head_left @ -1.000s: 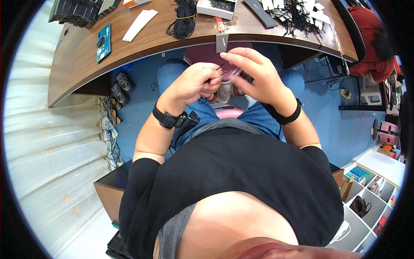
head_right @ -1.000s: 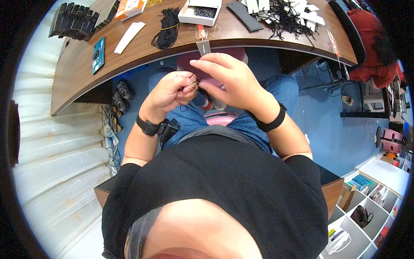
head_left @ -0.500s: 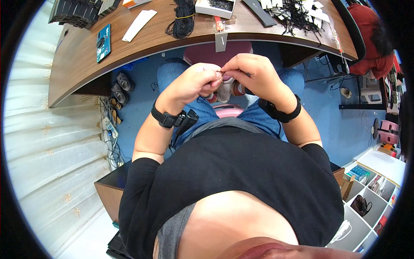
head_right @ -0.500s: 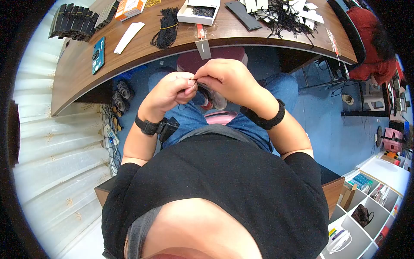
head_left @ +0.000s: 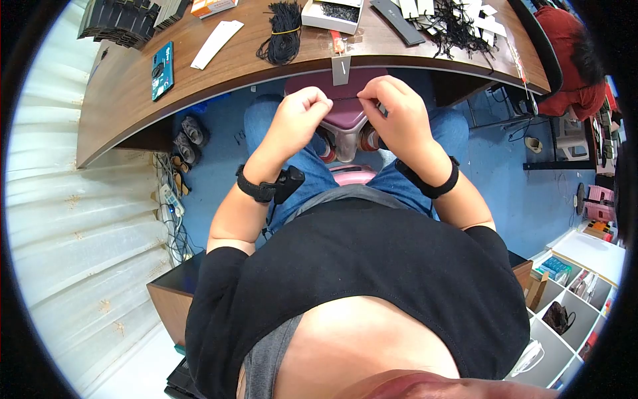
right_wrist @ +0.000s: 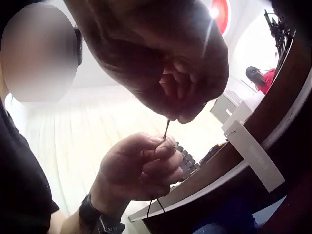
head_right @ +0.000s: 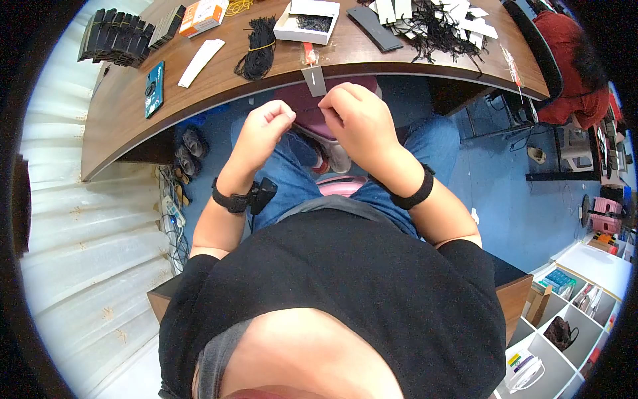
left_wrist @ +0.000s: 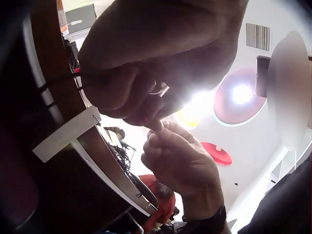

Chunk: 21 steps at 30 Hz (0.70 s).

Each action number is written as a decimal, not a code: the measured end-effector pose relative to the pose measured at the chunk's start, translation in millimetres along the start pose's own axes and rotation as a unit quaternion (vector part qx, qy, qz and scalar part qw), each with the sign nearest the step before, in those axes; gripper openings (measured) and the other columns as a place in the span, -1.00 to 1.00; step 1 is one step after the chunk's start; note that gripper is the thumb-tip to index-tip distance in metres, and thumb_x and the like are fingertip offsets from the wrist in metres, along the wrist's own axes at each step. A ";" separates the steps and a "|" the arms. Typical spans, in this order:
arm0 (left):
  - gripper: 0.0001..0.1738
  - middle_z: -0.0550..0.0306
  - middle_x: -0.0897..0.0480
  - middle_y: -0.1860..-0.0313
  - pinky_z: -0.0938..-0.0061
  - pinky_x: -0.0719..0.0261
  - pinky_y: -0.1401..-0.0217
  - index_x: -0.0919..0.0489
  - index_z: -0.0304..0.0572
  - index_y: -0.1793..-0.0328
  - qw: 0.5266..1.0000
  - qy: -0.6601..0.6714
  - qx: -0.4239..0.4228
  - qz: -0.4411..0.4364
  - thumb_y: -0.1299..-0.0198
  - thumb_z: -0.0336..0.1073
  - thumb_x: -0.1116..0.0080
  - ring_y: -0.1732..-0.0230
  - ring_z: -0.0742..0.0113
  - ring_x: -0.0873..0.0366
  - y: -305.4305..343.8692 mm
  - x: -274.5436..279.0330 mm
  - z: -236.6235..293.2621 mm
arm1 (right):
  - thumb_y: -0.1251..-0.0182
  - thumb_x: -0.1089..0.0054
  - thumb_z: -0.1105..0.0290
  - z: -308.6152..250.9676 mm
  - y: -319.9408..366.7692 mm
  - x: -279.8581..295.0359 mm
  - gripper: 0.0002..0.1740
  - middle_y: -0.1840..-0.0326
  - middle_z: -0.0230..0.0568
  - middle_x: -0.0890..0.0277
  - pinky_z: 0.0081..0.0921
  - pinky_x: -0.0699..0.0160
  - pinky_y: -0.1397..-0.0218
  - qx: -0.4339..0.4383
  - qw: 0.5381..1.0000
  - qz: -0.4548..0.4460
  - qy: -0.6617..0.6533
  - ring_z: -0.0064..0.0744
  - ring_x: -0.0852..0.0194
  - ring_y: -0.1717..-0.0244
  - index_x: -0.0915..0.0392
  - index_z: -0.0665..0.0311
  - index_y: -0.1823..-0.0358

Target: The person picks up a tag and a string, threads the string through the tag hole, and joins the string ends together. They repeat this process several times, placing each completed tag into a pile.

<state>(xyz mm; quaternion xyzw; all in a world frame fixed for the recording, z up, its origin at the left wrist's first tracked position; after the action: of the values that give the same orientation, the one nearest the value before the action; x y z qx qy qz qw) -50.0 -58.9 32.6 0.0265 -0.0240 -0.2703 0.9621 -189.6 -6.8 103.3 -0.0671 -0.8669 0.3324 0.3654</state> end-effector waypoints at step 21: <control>-0.87 0.31 -0.54 0.30 0.72 -0.40 0.21 -0.54 -0.32 0.14 0.999 0.012 -0.033 0.011 -0.18 -0.47 -0.15 0.29 0.63 -0.42 11.7 -15.1 -15.9 | -0.06 -0.28 0.52 19.9 9.3 -24.4 -0.94 0.42 -0.19 -0.54 -0.51 -0.51 0.26 -0.124 0.971 -0.078 -0.187 -0.35 -0.55 0.35 -0.61 0.30 0.40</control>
<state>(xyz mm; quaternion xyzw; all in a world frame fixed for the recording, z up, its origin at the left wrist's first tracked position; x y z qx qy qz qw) -55.9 -40.5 17.0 -0.0020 -0.0036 -0.2597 0.9657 -186.6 -18.9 72.9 0.0195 -0.9568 0.1993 0.2107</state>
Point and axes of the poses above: each hand's wrist, its own y-axis away from the middle knuckle, its own x-axis out of the back of the hand, z = x × y, the point moved 8 cm from there along -y, towards the middle knuckle
